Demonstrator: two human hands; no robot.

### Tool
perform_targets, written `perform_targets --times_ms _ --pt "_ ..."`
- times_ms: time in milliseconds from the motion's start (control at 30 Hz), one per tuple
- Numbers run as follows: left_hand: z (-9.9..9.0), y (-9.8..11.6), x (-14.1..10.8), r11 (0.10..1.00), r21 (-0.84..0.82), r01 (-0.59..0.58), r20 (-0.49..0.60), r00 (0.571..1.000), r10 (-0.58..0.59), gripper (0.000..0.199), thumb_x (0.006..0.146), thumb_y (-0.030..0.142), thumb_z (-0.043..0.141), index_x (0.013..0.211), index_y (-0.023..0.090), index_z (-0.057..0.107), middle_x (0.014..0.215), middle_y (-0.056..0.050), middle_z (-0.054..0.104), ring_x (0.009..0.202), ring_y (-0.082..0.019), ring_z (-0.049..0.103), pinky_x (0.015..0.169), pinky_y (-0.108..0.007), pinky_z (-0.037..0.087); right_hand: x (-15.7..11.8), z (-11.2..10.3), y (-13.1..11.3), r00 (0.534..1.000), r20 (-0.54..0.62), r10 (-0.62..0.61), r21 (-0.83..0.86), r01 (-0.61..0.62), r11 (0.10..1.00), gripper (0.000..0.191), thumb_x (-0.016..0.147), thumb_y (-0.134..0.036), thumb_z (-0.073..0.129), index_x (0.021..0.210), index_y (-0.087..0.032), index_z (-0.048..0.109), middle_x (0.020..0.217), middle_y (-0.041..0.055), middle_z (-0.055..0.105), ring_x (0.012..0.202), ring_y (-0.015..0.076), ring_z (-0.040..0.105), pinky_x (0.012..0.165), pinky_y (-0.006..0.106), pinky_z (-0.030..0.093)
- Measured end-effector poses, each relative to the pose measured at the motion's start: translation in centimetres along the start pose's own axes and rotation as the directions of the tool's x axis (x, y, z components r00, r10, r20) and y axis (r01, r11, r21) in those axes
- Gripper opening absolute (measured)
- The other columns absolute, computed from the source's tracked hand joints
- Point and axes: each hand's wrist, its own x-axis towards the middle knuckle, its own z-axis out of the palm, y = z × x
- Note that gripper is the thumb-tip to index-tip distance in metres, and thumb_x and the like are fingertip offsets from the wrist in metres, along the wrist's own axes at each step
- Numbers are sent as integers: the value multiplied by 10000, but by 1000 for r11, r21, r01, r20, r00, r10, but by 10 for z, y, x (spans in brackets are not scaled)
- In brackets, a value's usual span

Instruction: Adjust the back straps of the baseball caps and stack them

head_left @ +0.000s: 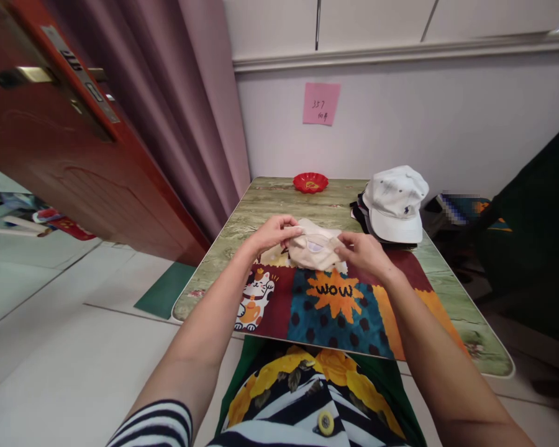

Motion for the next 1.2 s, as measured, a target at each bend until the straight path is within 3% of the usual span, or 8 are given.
perform_targets --times_ms 100,200,367,533,700,867,1000,1200 --pt "0 7 -5 999 -2 -42 -34 999 42 322 769 459 793 861 159 718 657 -6 617 498 -83 502 461 -189 384 10 -3 -1 994 -80 -71 -238 50 970 195 828 -256 605 943 -232 760 893 55 769 845 249 665 836 368 443" --pt "0 5 -11 1000 17 9 65 998 -10 335 764 466 795 881 157 738 649 -11 623 492 -89 509 464 -199 396 8 -1 -2 989 -132 -68 -231 36 972 277 839 -220 551 1015 -220 764 1016 84 776 990 282 667 973 438 414" --pt "4 -4 -12 999 -8 48 93 994 -48 342 754 467 803 879 152 752 614 -6 618 479 -86 507 461 -194 386 -4 6 -20 1000 -2 -16 179 16 984 322 919 -375 542 1103 -218 755 1062 57 773 906 226 683 791 317 491" --pt "7 -1 -8 998 -35 61 107 993 -57 330 755 453 810 896 160 756 598 0 609 478 -95 524 469 -205 423 0 10 -41 998 -10 -63 168 63 984 366 927 -485 551 916 -207 789 796 32 747 731 200 643 674 290 446" --pt "8 5 -6 998 -43 56 111 993 -50 332 741 448 825 883 155 758 604 -9 617 485 -99 535 464 -207 414 6 11 -44 994 -35 -103 203 107 973 327 869 -513 642 880 -219 787 822 32 752 737 195 649 680 286 449" --pt "16 12 -5 994 -64 83 128 989 -75 373 727 471 832 905 154 749 658 -15 624 525 -116 567 457 -217 456 9 19 -40 1000 -14 -3 185 6 983 264 844 -429 629 785 -201 749 662 9 683 583 151 544 565 268 384" --pt "21 12 -6 993 -83 78 176 982 -62 396 728 484 831 933 158 740 743 -29 641 602 -131 607 489 -228 517 8 22 -36 1000 2 11 232 -11 973 233 832 -399 630 752 -199 720 677 6 672 606 152 554 590 269 413" --pt "23 11 -7 995 -49 86 172 982 -77 424 735 506 822 926 139 725 695 -17 621 578 -117 596 493 -223 523 5 21 -33 1000 13 -6 278 2 961 241 822 -414 645 790 -189 725 716 16 686 628 155 566 579 264 423"
